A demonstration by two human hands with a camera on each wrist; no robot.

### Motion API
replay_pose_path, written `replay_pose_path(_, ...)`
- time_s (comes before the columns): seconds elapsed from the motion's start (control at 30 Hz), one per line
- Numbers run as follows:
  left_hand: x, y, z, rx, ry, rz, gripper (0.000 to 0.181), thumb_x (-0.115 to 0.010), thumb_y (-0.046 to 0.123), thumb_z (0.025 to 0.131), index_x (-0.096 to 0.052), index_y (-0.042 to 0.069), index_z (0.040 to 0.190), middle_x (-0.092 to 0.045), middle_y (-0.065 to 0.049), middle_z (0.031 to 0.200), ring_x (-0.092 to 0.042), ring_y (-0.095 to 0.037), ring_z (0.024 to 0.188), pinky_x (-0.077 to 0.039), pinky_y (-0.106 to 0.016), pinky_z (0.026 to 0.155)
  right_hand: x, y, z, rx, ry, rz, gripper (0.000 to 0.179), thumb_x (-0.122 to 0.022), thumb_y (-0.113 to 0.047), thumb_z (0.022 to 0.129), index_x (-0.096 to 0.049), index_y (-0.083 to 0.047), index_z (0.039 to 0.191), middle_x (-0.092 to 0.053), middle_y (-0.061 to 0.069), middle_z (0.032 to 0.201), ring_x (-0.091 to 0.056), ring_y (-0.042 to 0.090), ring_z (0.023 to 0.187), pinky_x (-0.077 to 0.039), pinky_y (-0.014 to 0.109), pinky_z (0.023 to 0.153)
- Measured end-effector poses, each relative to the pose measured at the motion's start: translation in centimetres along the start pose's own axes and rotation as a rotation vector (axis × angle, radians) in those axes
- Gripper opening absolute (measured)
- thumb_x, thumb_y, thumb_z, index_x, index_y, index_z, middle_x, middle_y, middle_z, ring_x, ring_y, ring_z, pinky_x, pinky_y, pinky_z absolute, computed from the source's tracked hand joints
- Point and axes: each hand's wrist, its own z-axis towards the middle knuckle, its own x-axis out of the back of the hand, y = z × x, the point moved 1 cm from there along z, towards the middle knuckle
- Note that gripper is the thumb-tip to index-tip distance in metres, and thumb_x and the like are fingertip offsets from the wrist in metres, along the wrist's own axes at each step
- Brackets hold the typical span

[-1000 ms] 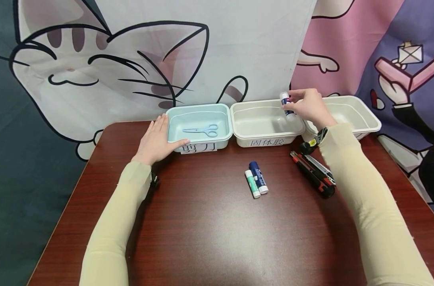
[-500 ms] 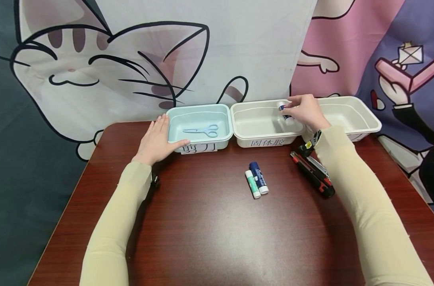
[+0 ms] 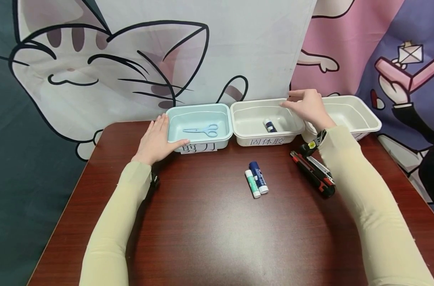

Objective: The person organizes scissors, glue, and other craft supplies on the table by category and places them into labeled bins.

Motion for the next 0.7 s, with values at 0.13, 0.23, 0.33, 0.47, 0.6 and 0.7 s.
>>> replay_pose_path(0.13, 0.0, 0.0, 0.0, 0.001, -0.002, -0.001, 0.126, -0.047, 0.087, 0.084, -0.009, -0.006, 0.16, -0.009, -0.021, 0.167, -0.007, -0.032, 0.154, 0.002, -0.04, 0.123, 0.5, -1.0, -0.4, 0.004, 0.004, 0.021, 0.07, -0.076, -0.048, 0.09, -0.059, -0.008, 0.144, -0.069, 0.013, 0.126, -0.06, 0.024, 0.124, -0.046, 0.039, 0.103)
replay_pose_path(0.23, 0.0, 0.0, 0.0, 0.003, -0.004, 0.0, 0.126, -0.047, 0.087, 0.084, -0.009, -0.006, 0.16, -0.009, -0.021, 0.167, -0.007, -0.032, 0.154, 0.002, -0.039, 0.123, 0.8, -1.7, -0.9, 0.016, 0.005, 0.028, 0.07, -0.076, -0.051, 0.088, -0.06, -0.011, 0.144, -0.069, 0.01, 0.127, -0.064, 0.019, 0.119, -0.049, 0.034, 0.099)
replay_pose_path(0.33, -0.1, -0.1, 0.0, 0.001, -0.001, 0.006, 0.126, -0.047, 0.087, 0.084, -0.009, -0.006, 0.16, -0.009, -0.021, 0.167, -0.008, -0.033, 0.154, 0.001, -0.041, 0.124, 1.1, -2.5, -1.5, 0.032, 0.004, 0.031, 0.07, -0.076, -0.053, 0.087, -0.061, -0.014, 0.144, -0.069, 0.008, 0.128, -0.066, 0.016, 0.115, -0.05, 0.033, 0.098)
replay_pose_path(0.47, -0.1, -0.1, 0.0, 0.0, 0.002, 0.007, 0.126, -0.047, 0.087, 0.083, -0.01, -0.006, 0.16, -0.01, -0.022, 0.167, -0.009, -0.034, 0.154, -0.001, -0.042, 0.124, 1.4, -3.7, -2.5, 0.056, 0.005, 0.031, 0.069, -0.076, -0.053, 0.088, -0.061, -0.015, 0.144, -0.068, 0.007, 0.13, -0.067, 0.017, 0.115, -0.05, 0.033, 0.098)
replay_pose_path(0.6, 0.0, 0.0, 0.0, 0.002, 0.001, 0.0, 0.127, -0.047, 0.087, 0.083, -0.01, -0.007, 0.16, -0.01, -0.022, 0.167, -0.009, -0.034, 0.154, -0.001, -0.042, 0.124, 1.5, -4.6, -3.6, 0.104, 0.016, 0.016, 0.067, -0.076, -0.053, 0.088, -0.063, -0.015, 0.142, -0.069, 0.008, 0.129, -0.068, 0.02, 0.114, -0.051, 0.028, 0.091)
replay_pose_path(0.7, 0.0, 0.1, 0.0, 0.004, -0.001, -0.004, 0.127, -0.048, 0.087, 0.083, -0.01, -0.006, 0.16, -0.01, -0.022, 0.167, -0.008, -0.033, 0.154, 0.0, -0.041, 0.124, 1.5, -5.0, -4.5, 0.14, 0.016, 0.012, 0.066, -0.076, -0.052, 0.088, -0.064, -0.015, 0.141, -0.069, 0.008, 0.128, -0.069, 0.021, 0.111, -0.048, 0.026, 0.092)
